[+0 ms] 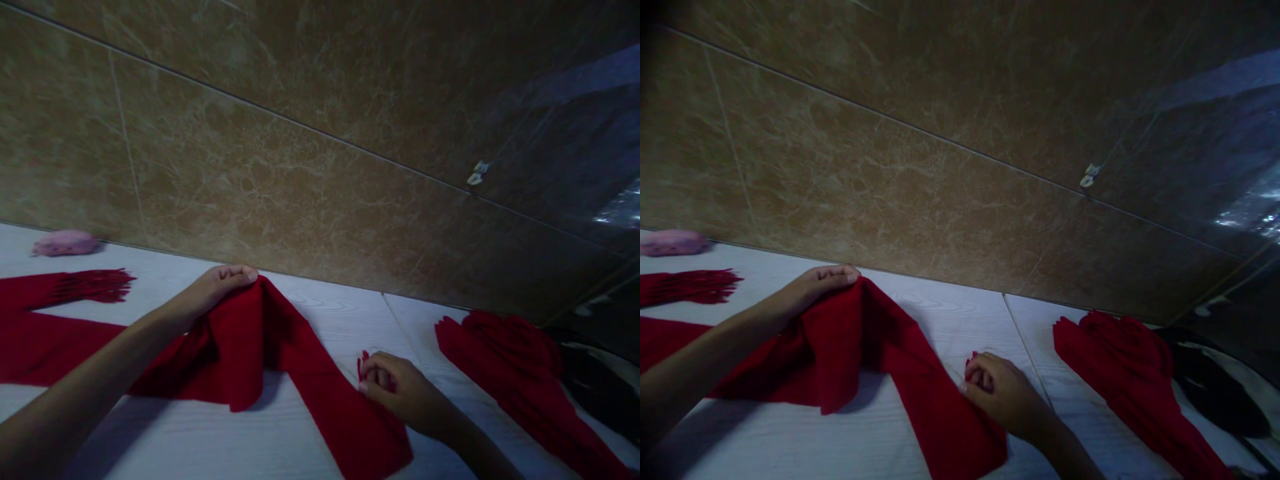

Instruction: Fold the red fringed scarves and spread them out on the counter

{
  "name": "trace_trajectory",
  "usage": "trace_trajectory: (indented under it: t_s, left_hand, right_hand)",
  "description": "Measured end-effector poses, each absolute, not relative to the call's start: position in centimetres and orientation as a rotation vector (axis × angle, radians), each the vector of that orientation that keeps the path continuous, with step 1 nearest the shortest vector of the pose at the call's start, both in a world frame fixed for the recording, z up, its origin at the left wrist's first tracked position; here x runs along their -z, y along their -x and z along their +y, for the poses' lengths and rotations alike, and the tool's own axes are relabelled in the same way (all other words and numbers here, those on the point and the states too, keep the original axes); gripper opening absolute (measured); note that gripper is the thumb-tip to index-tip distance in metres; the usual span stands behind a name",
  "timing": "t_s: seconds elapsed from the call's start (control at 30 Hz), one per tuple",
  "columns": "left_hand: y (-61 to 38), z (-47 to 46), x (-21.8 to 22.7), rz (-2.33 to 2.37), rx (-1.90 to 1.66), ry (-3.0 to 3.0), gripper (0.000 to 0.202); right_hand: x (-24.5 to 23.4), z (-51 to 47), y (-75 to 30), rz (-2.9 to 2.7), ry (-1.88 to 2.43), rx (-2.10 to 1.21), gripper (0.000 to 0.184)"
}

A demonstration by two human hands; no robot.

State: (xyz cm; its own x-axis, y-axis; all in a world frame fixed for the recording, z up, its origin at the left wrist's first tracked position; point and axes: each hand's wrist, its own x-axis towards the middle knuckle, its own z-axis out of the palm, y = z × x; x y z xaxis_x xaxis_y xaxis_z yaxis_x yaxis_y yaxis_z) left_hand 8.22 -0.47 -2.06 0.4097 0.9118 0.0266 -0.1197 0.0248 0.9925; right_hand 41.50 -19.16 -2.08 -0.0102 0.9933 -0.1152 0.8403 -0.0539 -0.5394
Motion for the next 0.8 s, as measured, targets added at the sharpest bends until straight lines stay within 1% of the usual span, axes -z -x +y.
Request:
trace_trajectory:
  t_s: [0.1, 0.2, 0.27, 0.3, 0.37, 0.4, 0.5, 0.57, 0.67, 0.77, 0.8]
  left_hand:
    - [-6.5, 1.7, 3.3, 1.095, -0.797, -1.516, 0.035]
    - [-4.6, 3.8, 4.4, 1.476, -0.663, -1.934, 0.022]
    - [-4.7, 3.9, 4.4, 1.543, -0.756, -2.197, 0.018]
    - [-5.3, 3.4, 4.1, 1.491, -0.86, -2.312, 0.02]
    - [-7.8, 1.2, 3.5, 1.246, -1.03, -2.502, 0.024]
    - [-9.3, -0.2, 3.2, 1.107, -1.022, -2.575, 0.025]
    - [-13.8, -4.5, 3.5, 0.742, -0.693, -2.721, 0.021]
    - [-15.5, -6.2, 4.6, 0.676, -0.58, -2.766, 0.02]
    - [-16.0, -6.3, 6.2, 0.721, -0.533, -2.766, 0.029]
    - [-15.0, -5.2, 6.3, 0.715, -0.498, -2.743, 0.018]
    - [-14.6, -4.8, 6.0, 0.71, -0.502, -2.728, 0.016]
  right_hand:
    - [2.9, -19.6, -41.1, -1.965, 2.074, -0.8, 0.02]
    - [3.6, -20.0, -41.1, -1.988, 2.045, -0.886, 0.018]
    - [3.7, -20.0, -40.9, -1.934, 2.0, -0.943, 0.013]
    - [3.7, -20.0, -40.7, -1.898, 1.984, -0.971, 0.011]
    - [3.6, -19.8, -40.2, -1.836, 1.962, -1.033, 0.009]
    - [3.5, -19.7, -40.0, -1.817, 1.949, -1.059, 0.009]
    - [3.5, -19.5, -39.7, -1.807, 1.926, -1.088, 0.016]
    - [3.6, -19.4, -39.8, -1.808, 1.936, -1.081, 0.023]
    - [3.9, -19.1, -40.2, -1.819, 1.924, -1.112, 0.027]
    - [4.3, -18.8, -40.7, -1.83, 1.887, -1.127, 0.034]
    - [4.5, -18.7, -40.9, -1.83, 1.889, -1.119, 0.037]
